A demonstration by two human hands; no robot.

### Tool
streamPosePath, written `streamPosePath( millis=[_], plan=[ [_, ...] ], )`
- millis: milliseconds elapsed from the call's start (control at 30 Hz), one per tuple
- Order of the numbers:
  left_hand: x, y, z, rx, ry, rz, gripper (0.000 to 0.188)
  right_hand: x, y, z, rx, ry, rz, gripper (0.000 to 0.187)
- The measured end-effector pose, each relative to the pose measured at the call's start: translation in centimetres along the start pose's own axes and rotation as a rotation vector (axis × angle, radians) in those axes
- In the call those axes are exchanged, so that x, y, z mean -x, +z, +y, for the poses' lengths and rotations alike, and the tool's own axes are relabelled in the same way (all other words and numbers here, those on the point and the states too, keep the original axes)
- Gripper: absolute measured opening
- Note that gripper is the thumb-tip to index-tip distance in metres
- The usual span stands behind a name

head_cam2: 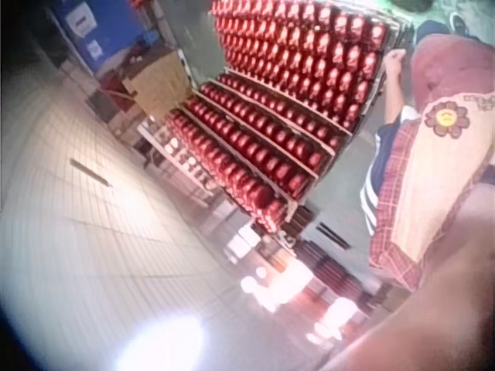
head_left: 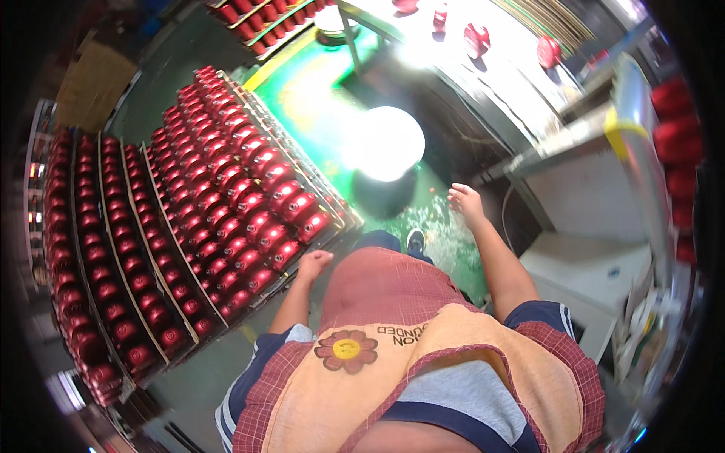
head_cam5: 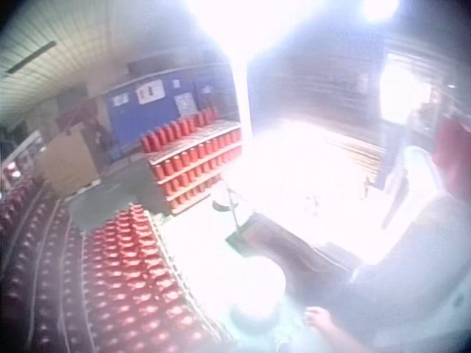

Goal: The person repeatedly picks up red cylindrical cans from a rack and places them into a metal tray with circular indentations. The person also moves a white plastic crate and handles cardboard sheets during the process.

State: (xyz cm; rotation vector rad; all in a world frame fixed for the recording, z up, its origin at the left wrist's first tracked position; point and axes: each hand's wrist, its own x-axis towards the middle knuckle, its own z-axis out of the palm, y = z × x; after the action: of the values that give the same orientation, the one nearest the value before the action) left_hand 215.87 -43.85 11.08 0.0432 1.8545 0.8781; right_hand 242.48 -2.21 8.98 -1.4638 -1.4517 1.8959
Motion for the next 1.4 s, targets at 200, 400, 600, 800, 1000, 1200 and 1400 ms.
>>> streamPosePath(
  millis=[200,400,600,800,1000,1200,1400],
  plan=[
    [-2.8,-1.0,1.5,0.326,-0.134,0.189,0.011,-13.9,7.9,-5.1,0.634,-0.750,-0.287,0.023],
    [-11.3,-5.2,8.1,0.573,-0.019,0.230,0.024,-22.8,21.3,-15.8,0.182,-0.028,-0.401,0.035],
    [-24.7,-17.8,21.2,0.581,0.090,0.210,0.028,-34.0,39.0,-27.7,0.117,-0.045,-0.425,0.037],
    [-33.3,-30.8,31.2,0.672,0.106,0.232,0.021,-40.0,49.2,-36.8,0.178,0.058,-0.368,0.031],
    [-34.8,-37.9,38.9,0.575,-0.144,0.339,0.028,-50.7,51.9,-37.1,0.523,-0.464,-0.399,0.026],
    [-34.8,-44.1,44.3,0.613,0.070,0.529,0.024,-56.2,50.5,-36.2,0.190,-0.186,-0.385,0.025],
    [-37.4,-48.3,49.0,0.523,0.008,0.508,0.034,-57.1,53.9,-38.4,0.395,-0.127,-0.355,0.028]
  ],
)
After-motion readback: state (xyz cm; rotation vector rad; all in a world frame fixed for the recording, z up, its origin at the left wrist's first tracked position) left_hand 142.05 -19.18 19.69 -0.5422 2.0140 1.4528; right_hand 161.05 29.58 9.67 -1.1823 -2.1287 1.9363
